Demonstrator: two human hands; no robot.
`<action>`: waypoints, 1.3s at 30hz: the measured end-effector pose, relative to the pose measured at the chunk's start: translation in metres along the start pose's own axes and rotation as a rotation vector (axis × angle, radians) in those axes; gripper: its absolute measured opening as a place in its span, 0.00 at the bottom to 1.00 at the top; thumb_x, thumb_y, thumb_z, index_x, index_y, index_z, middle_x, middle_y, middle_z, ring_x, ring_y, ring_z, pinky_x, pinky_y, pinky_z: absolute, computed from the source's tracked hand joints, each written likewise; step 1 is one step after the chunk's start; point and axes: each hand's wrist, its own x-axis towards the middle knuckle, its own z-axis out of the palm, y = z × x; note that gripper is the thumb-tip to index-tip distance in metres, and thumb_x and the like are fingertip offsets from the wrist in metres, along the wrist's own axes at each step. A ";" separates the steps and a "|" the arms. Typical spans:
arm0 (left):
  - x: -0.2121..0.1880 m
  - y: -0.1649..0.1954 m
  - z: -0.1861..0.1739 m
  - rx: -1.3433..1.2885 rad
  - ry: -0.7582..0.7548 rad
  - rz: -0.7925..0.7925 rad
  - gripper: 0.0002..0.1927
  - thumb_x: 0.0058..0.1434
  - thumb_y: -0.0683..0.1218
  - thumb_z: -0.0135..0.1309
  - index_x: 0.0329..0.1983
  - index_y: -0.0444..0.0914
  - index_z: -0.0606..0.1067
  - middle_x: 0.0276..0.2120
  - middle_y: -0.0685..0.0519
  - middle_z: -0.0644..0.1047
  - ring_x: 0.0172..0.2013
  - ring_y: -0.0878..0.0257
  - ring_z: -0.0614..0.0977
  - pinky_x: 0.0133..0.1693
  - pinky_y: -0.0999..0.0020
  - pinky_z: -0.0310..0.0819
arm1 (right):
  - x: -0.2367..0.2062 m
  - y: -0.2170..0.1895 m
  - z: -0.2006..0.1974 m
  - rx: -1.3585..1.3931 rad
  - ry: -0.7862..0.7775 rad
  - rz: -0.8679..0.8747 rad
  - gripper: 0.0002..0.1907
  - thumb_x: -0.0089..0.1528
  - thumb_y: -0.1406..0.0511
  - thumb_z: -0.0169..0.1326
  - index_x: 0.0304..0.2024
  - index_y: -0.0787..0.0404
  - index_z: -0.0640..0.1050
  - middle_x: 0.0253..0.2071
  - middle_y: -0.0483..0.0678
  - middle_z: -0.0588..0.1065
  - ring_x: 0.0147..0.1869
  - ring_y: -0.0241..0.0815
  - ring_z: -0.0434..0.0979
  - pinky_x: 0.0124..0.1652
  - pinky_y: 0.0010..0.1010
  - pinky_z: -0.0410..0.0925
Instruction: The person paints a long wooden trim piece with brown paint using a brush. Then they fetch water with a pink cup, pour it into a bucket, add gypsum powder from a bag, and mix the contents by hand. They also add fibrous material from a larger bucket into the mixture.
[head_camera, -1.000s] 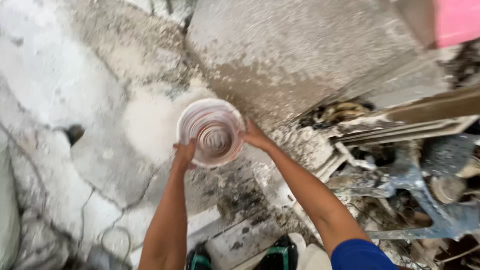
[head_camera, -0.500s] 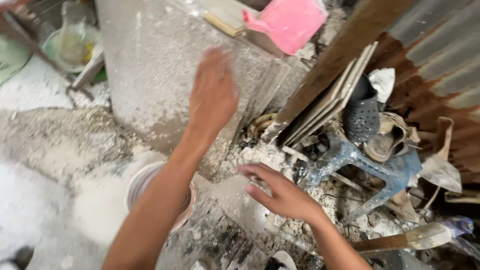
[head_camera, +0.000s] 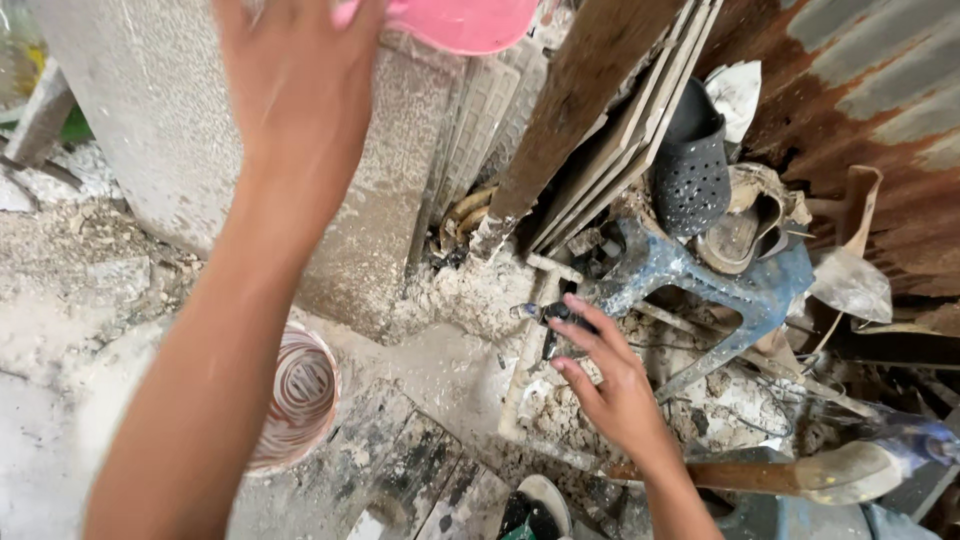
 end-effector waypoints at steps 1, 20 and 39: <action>-0.023 0.002 -0.028 -0.098 -0.164 -0.107 0.19 0.66 0.39 0.53 0.60 0.43 0.74 0.43 0.47 0.78 0.41 0.54 0.82 0.49 0.49 0.66 | 0.002 0.003 0.002 0.011 0.020 -0.020 0.19 0.63 0.62 0.57 0.57 0.54 0.79 0.71 0.52 0.68 0.73 0.56 0.68 0.64 0.53 0.62; -0.208 0.162 -0.100 -1.205 -1.167 -0.950 0.14 0.65 0.48 0.44 0.45 0.32 0.69 0.35 0.31 0.78 0.39 0.34 0.79 0.42 0.44 0.69 | 0.062 -0.037 0.020 -0.259 0.216 -0.027 0.11 0.65 0.59 0.59 0.48 0.53 0.84 0.47 0.48 0.83 0.31 0.44 0.83 0.31 0.32 0.74; -0.215 0.169 -0.082 -1.134 -1.082 -1.074 0.16 0.67 0.50 0.44 0.42 0.31 0.70 0.33 0.31 0.79 0.38 0.34 0.80 0.40 0.46 0.71 | 0.054 -0.019 0.022 -0.222 0.243 -0.071 0.12 0.73 0.60 0.49 0.50 0.53 0.82 0.34 0.49 0.82 0.26 0.40 0.79 0.26 0.33 0.69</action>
